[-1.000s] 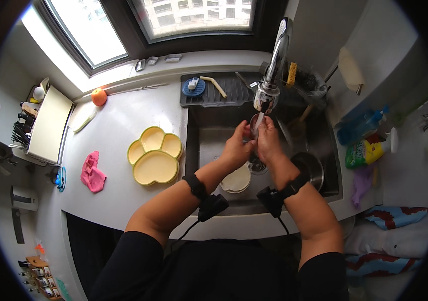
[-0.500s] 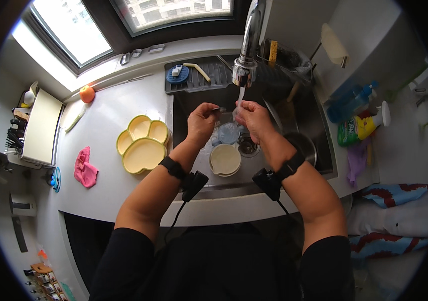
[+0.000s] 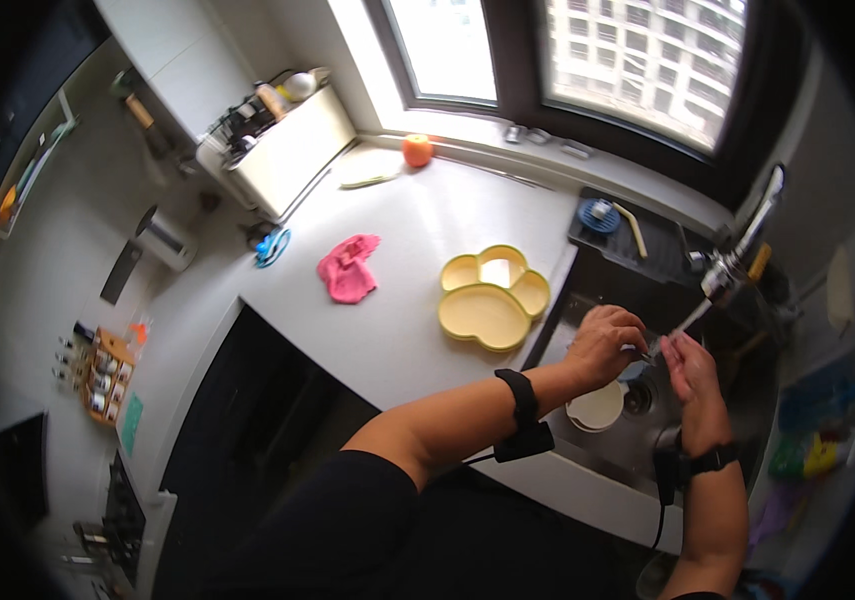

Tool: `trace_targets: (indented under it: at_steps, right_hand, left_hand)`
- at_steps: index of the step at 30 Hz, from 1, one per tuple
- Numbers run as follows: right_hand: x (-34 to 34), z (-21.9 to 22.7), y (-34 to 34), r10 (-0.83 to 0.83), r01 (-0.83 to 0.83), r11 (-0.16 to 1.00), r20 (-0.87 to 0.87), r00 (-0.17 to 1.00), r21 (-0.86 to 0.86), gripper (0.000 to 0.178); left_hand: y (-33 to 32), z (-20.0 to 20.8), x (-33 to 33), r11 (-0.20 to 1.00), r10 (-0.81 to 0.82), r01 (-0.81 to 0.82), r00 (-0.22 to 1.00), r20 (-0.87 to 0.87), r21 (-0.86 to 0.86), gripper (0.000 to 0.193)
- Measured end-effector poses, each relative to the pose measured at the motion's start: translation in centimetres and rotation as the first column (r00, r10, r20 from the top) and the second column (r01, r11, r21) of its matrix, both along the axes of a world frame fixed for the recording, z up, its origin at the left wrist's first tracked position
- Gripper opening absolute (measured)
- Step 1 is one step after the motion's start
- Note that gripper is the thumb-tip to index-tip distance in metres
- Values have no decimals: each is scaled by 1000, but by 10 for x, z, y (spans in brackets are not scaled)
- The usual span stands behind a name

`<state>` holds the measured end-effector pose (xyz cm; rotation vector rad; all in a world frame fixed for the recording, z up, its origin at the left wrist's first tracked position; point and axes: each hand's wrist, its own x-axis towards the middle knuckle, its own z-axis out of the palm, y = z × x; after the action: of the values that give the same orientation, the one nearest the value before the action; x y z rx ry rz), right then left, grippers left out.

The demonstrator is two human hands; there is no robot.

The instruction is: The person gathers used dishes and utensils from the dining table, carries them to the kitchen sink, and washes them one by one under running water. They rinse a bowl, chopsticks, a spoon, a knife, and a cup, then place them in the sink area.

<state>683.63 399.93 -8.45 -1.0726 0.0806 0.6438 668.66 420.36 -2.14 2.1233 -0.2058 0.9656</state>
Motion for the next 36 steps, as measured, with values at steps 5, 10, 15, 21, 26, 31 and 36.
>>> trace_targets:
  at_steps: [5,10,15,21,26,31,36]
  right_hand:
    - [12,-7,-7,92,-92,996,-3,996,-2,23]
    - [-13,-6,12,-14,12,998,-25,1000,-60,21]
    - [-26,-9,16,-139,134,986,-34,990,-103,18]
    - [-31,-17,21,-256,249,962,-48,966,-111,16]
    - [-39,-10,12,-299,289,943,-40,953,-166,15]
    - [-46,4,12,-289,283,940,-7,957,-189,16]
    - [-49,10,21,-338,337,922,28,941,-193,17]
  left_hand:
    - [50,18,-3,232,-531,-15,836,-140,-973,13]
    - [185,63,-59,-194,-237,0,970,47,-981,14]
    - [394,79,-128,-12,113,-9,994,-10,-1000,8]
    - [641,122,-265,119,730,-158,683,-21,-980,16]
    - [734,131,-305,188,811,-85,576,105,-979,15]
    - [762,124,-302,247,876,-473,482,-13,-846,23]
    - [778,133,-287,286,943,-904,324,-74,-318,22]
